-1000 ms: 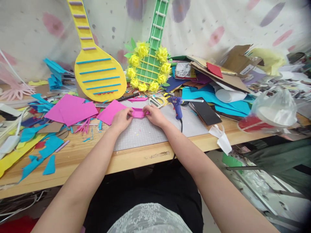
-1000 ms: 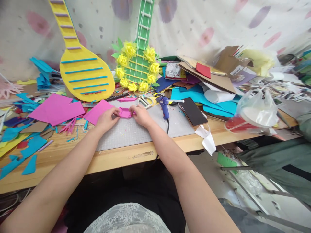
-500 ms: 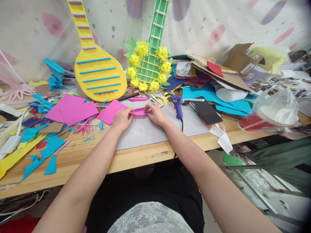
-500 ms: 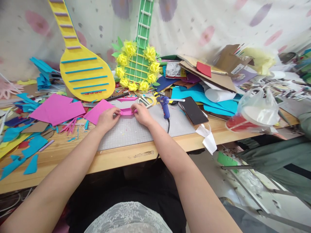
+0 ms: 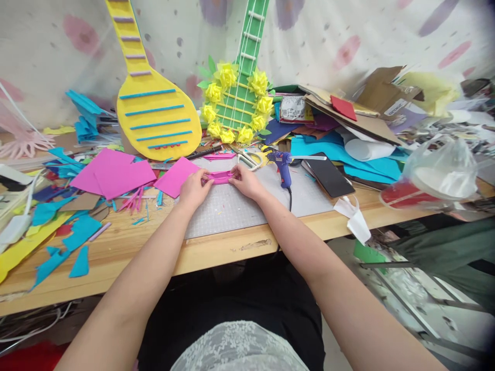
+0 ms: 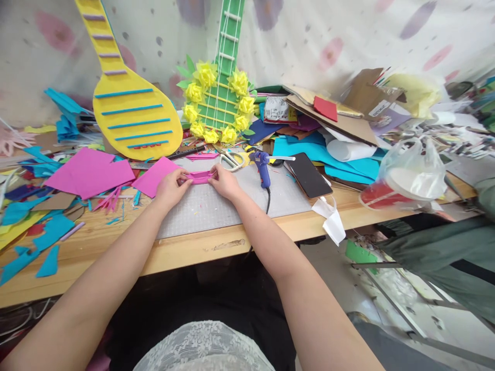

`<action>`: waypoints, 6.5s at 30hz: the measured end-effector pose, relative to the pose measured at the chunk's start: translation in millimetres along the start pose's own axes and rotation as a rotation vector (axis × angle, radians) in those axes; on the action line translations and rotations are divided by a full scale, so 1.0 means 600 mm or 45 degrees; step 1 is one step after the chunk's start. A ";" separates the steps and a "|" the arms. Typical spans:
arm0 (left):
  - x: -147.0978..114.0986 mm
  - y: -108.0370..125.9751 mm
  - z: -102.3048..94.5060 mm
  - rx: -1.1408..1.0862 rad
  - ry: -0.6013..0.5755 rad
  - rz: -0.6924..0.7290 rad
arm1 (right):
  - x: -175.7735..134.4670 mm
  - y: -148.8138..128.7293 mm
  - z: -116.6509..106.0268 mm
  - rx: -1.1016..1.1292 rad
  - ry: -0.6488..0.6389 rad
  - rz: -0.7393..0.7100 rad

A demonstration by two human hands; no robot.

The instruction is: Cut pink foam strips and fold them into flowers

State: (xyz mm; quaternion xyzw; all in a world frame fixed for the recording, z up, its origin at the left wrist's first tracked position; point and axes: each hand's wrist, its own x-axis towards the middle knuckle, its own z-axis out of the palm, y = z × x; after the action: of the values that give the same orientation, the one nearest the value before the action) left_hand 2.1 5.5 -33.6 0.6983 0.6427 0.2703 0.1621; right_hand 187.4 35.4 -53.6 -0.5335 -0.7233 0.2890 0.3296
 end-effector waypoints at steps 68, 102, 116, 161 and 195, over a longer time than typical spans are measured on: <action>-0.001 0.033 0.026 0.488 0.112 0.084 | -0.025 -0.064 0.022 -0.880 0.097 0.087; -0.001 0.017 0.020 0.266 0.053 -0.020 | -0.029 -0.051 0.006 -0.787 0.052 0.154; 0.090 0.016 -0.003 0.232 -0.159 -0.058 | -0.010 -0.031 0.010 -0.588 0.152 -0.080; 0.011 -0.014 0.014 0.110 -0.072 0.654 | -0.012 -0.012 -0.006 -0.487 -0.009 -0.276; 0.037 0.065 -0.021 -0.995 -0.622 -0.602 | -0.004 -0.020 -0.006 1.024 0.050 0.242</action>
State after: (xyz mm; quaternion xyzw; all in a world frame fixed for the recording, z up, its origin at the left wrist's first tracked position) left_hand 26.8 21.3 2.6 0.4640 0.5776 0.2751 0.6127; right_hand 183.5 29.9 -42.5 -0.4322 -0.4938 0.5674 0.4975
